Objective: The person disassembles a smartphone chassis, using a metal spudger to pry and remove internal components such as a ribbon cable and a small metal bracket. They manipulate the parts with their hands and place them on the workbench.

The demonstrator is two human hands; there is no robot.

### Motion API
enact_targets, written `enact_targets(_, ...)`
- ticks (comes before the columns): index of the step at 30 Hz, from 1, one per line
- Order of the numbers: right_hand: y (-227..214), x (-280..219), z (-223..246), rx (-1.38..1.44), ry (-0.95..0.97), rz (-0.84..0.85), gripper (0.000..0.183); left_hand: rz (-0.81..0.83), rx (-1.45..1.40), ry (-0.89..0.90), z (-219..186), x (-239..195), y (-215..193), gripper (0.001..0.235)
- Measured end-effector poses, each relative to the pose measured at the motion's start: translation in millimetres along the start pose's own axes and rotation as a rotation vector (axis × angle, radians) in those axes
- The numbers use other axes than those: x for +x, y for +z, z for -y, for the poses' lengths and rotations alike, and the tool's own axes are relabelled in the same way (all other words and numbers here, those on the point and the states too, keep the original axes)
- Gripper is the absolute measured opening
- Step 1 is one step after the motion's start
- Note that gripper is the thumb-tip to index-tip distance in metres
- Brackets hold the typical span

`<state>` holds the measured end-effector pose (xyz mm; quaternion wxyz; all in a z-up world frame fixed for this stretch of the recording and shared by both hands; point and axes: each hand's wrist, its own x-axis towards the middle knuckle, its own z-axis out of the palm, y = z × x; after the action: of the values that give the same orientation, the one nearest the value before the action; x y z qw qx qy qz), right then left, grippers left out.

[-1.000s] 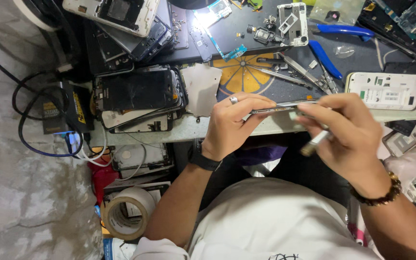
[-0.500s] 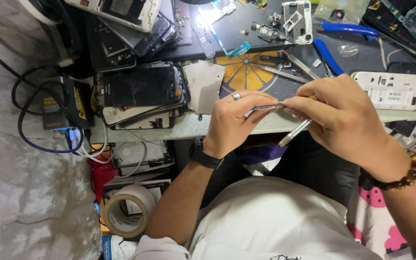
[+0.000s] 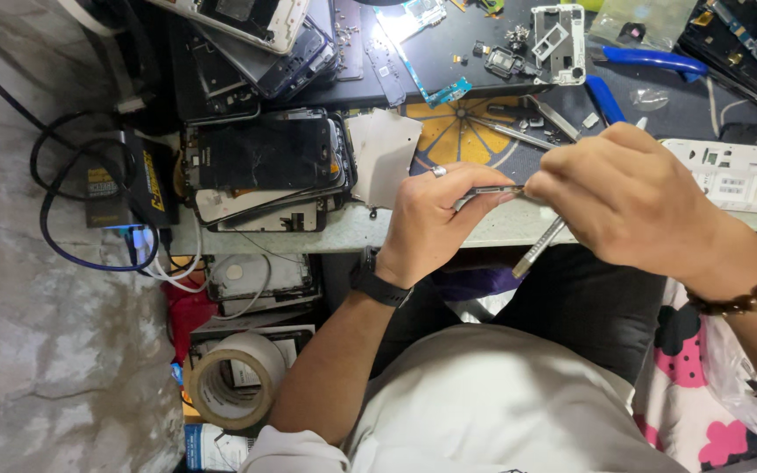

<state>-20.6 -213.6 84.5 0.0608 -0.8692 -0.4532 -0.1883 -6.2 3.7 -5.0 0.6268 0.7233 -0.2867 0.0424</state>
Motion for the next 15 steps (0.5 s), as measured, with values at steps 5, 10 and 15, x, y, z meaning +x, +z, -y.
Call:
enact_targets(5, 6.9, -2.4, 0.5, 0.101, 0.079, -0.012, 0.019, 0.013, -0.011, -0.008, 0.8, -0.3, 0.3, 0.013)
enact_targets(10, 8.8, -5.4, 0.0, 0.015, -0.012, -0.001, 0.028, 0.020, -0.011, -0.017, 1.8, -0.1, 0.4, 0.014)
enact_targets(15, 14.0, -5.5, -9.6, -0.007, -0.173, -0.078, 0.018, 0.050, -0.006, -0.033, 2.2, 1.0, -1.0, 0.016)
